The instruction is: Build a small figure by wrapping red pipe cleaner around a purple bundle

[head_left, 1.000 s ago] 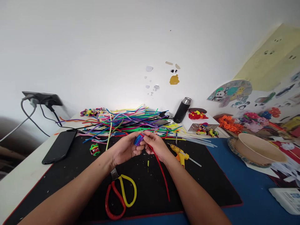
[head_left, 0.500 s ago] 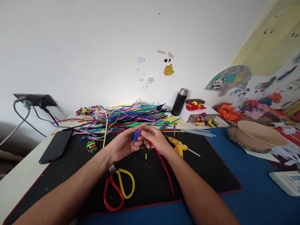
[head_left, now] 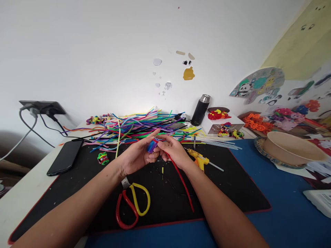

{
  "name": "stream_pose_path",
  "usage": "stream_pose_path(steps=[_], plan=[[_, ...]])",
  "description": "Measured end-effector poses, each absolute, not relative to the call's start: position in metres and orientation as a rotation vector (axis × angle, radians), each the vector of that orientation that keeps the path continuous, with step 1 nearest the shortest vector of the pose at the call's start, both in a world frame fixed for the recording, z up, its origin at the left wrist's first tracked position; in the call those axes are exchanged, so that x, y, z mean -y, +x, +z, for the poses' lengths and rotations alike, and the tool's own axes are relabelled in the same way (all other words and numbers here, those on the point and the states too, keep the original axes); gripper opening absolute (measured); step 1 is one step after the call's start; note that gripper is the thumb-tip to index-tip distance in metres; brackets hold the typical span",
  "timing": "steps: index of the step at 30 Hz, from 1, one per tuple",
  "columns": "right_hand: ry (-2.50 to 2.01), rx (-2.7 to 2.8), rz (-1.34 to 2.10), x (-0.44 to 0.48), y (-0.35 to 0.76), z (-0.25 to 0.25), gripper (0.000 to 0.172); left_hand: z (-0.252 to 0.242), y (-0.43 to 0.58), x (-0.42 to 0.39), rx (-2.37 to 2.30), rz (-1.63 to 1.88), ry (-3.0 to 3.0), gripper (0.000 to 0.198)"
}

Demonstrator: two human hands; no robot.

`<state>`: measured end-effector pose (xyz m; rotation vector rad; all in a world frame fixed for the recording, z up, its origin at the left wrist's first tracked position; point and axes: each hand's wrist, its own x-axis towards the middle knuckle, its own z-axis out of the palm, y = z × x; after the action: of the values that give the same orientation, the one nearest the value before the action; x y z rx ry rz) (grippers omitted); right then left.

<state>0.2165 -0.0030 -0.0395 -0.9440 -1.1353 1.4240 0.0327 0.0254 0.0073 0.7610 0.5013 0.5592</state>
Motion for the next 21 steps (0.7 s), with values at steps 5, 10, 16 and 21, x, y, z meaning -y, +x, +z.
stream_pose_path(steps=[5, 10, 16, 21], plan=[[-0.918, 1.122, 1.45, 0.0036, 0.2163, -0.0381, 0.061, 0.0092, 0.0328, -0.0254, -0.504, 0.551, 0.759, 0.064], [-0.913, 1.122, 1.461, 0.0046, 0.2163, -0.0375, 0.06, 0.0087, 0.0319, -0.0255, -0.505, 0.536, 0.766, 0.062], [-0.94, 1.111, 1.447, 0.0046, 0.216, -0.0388, 0.064, 0.0096, 0.0335, -0.0234, -0.499, 0.539, 0.757, 0.057], [-0.942, 1.092, 1.452, 0.0043, 0.2148, -0.0396, 0.063, 0.0074, 0.0346, -0.0233, -0.47, 0.545, 0.736, 0.052]])
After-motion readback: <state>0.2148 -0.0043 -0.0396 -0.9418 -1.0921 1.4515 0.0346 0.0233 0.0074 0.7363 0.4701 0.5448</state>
